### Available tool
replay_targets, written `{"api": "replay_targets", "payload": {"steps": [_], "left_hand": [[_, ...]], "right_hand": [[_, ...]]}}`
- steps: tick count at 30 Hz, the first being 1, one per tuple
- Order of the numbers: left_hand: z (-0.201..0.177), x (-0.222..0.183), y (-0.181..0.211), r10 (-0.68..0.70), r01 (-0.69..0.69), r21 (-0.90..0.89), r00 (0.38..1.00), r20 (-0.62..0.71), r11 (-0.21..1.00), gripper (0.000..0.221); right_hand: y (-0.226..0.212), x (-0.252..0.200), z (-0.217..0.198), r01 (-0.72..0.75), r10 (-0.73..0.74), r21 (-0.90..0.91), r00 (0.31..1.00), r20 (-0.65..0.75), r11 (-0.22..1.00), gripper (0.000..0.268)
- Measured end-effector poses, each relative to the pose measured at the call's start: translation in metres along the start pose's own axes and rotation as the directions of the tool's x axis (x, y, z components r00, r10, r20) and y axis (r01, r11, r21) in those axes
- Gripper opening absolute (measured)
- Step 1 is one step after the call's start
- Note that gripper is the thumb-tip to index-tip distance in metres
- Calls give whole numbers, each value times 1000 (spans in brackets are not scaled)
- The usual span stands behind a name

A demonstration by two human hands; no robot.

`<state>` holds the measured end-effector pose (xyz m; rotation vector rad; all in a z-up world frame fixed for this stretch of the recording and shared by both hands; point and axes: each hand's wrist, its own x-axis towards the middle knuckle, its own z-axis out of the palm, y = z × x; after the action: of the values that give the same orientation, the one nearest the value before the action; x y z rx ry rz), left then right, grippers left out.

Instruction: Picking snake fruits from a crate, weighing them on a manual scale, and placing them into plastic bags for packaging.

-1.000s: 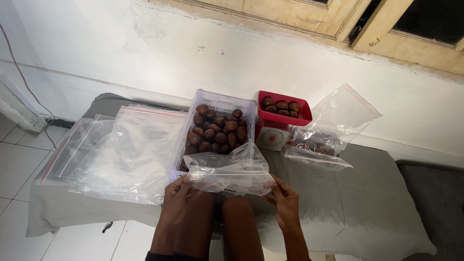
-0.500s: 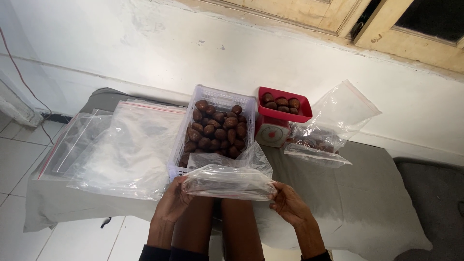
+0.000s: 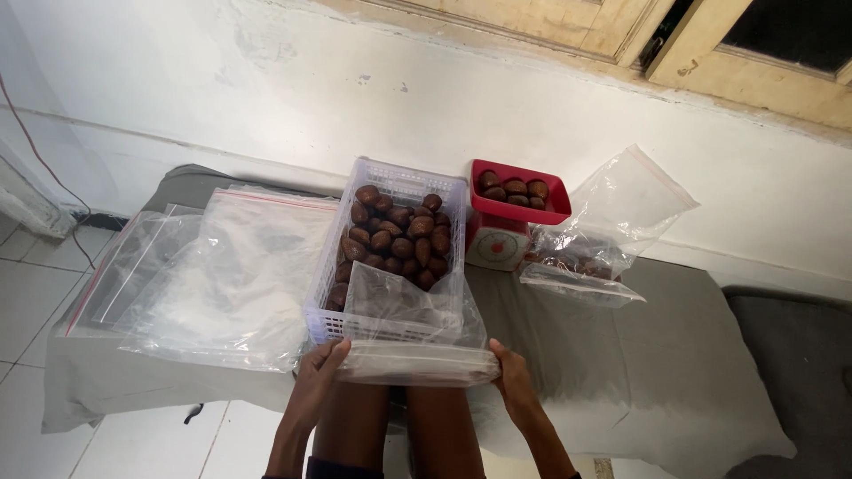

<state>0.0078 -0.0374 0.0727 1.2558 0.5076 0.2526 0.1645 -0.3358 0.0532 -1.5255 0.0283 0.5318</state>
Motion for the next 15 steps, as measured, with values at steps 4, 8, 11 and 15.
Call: {"api": "replay_targets", "payload": {"steps": [4, 8, 11, 15], "left_hand": [[-11, 8, -53, 124, -122, 61, 992, -30, 991, 18], [-4, -14, -22, 136, -143, 262, 990, 44, 954, 61], [-1, -23, 6, 108, -143, 445, 989, 105, 884, 54], [0, -26, 28, 18, -85, 588, 993, 117, 804, 48]], "right_hand": [[-2, -5, 8, -22, 3, -356, 999, -54, 934, 51], [2, -2, 1, 429, -370, -479, 903, 218, 766, 41], [-4, -4, -4, 536, -447, -524, 844, 298, 662, 30], [-19, -10, -12, 615, -553, -641, 763, 335, 460, 24]]}}
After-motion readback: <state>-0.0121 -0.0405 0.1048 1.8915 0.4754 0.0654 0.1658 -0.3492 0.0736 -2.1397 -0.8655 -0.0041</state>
